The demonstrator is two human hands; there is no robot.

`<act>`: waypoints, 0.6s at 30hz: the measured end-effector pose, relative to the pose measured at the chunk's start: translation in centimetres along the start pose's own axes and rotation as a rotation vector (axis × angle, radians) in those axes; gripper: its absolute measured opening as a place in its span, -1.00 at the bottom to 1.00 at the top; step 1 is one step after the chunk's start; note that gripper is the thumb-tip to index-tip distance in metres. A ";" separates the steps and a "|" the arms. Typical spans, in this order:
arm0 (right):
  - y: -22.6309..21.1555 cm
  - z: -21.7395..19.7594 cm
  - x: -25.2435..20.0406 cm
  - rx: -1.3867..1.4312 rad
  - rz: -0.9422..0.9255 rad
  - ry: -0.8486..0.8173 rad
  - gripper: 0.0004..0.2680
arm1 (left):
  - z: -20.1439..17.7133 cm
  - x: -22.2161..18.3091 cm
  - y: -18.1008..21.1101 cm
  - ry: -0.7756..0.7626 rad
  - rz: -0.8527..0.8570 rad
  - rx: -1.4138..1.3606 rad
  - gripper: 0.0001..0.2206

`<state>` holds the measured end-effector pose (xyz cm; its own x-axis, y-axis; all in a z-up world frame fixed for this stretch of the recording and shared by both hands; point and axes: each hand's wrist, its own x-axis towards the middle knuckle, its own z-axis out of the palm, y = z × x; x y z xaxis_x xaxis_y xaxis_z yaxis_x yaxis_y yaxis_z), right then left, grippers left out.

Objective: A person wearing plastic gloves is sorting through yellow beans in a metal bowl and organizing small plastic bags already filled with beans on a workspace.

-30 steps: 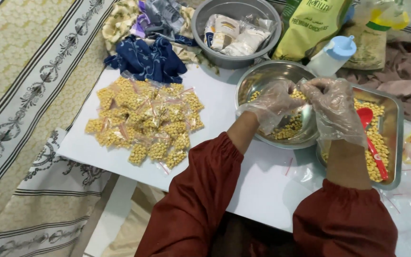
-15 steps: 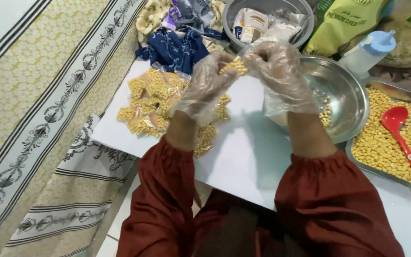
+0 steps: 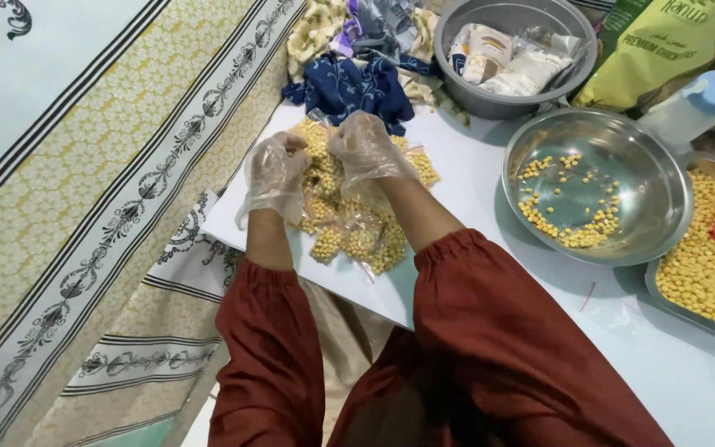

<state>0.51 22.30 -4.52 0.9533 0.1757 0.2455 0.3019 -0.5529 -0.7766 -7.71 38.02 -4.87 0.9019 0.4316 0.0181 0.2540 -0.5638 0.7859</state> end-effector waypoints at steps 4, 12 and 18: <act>0.1 -1.1 -1.0 -0.008 -0.015 -0.096 -0.89 | 0.4 0.8 -1.2 0.113 0.096 0.102 -0.81; 0.6 -9.6 -2.3 0.150 0.054 -0.075 -0.89 | 2.9 -2.3 7.5 0.315 0.326 0.042 -0.89; 3.8 -22.7 -6.7 0.313 -0.076 0.070 -0.90 | 10.0 -7.0 15.9 0.159 0.602 -0.273 -0.89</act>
<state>-4.70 0.55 4.09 0.9290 0.1445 0.3406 0.3678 -0.2615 -0.8924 -6.46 18.94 1.33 0.7907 0.2087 0.5755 -0.3924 -0.5489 0.7381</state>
